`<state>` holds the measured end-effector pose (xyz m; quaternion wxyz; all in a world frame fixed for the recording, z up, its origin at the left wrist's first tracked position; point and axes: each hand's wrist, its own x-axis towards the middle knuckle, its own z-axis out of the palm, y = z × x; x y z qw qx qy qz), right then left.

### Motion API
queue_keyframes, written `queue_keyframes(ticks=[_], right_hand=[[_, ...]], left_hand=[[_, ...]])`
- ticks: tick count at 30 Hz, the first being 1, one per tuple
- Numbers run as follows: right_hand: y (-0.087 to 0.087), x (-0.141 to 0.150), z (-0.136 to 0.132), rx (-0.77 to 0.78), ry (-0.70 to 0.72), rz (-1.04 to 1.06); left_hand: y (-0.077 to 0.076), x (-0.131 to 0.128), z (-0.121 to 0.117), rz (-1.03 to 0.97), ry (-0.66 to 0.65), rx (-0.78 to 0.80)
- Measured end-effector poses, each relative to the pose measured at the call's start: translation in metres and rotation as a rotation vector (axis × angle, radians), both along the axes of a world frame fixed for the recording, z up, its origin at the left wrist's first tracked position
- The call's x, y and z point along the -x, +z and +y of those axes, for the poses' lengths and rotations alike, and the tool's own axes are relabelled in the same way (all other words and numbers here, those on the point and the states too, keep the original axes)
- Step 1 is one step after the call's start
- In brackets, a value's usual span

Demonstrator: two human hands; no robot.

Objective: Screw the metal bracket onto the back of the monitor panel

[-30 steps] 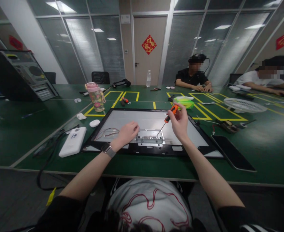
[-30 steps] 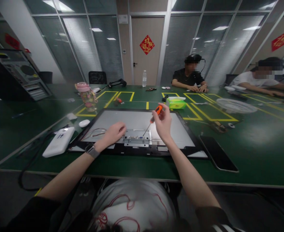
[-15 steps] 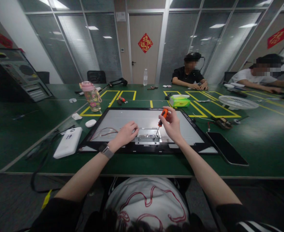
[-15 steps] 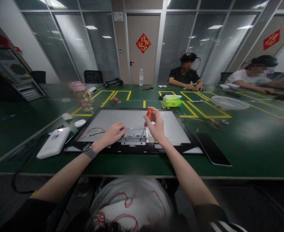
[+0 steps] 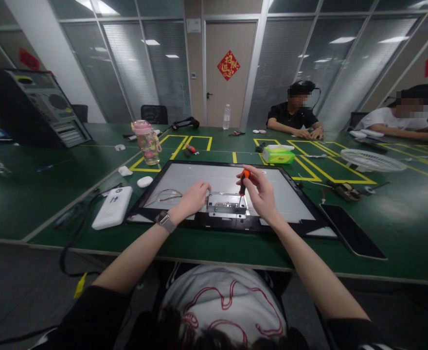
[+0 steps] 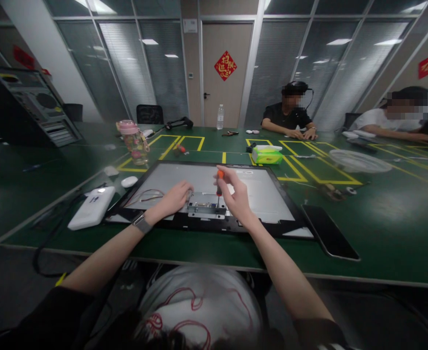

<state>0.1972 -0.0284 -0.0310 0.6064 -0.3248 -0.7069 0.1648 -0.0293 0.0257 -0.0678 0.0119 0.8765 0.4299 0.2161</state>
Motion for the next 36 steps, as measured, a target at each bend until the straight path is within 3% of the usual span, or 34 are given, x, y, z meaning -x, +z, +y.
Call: queue_keyframes(ticks=[4,7,14,18,24,30,36], right_hand=[[0.001,-0.001,0.003,-0.036,-0.116,0.096],[0.002,-0.005,0.007,0.028,-0.090,0.223],[0.008,-0.012,0.013,0.295,0.260,0.402],[0.010,-0.012,0.011,0.350,0.400,0.483],[0.009,-0.015,0.012,0.327,0.355,0.391],[0.009,-0.015,0.011,0.355,0.429,0.370],[0.011,-0.015,0.011,0.315,0.307,0.388]], left_hand=[[-0.005,0.003,0.004,0.067,-0.008,-0.008],[-0.007,0.003,0.006,0.099,-0.004,-0.019],[-0.006,0.002,0.005,0.114,0.005,-0.017],[-0.004,0.001,0.004,0.137,0.015,-0.025],[-0.004,0.000,0.004,0.121,0.003,-0.018],[-0.003,0.001,0.004,0.096,-0.013,-0.009],[-0.004,0.001,0.004,0.102,-0.001,-0.026]])
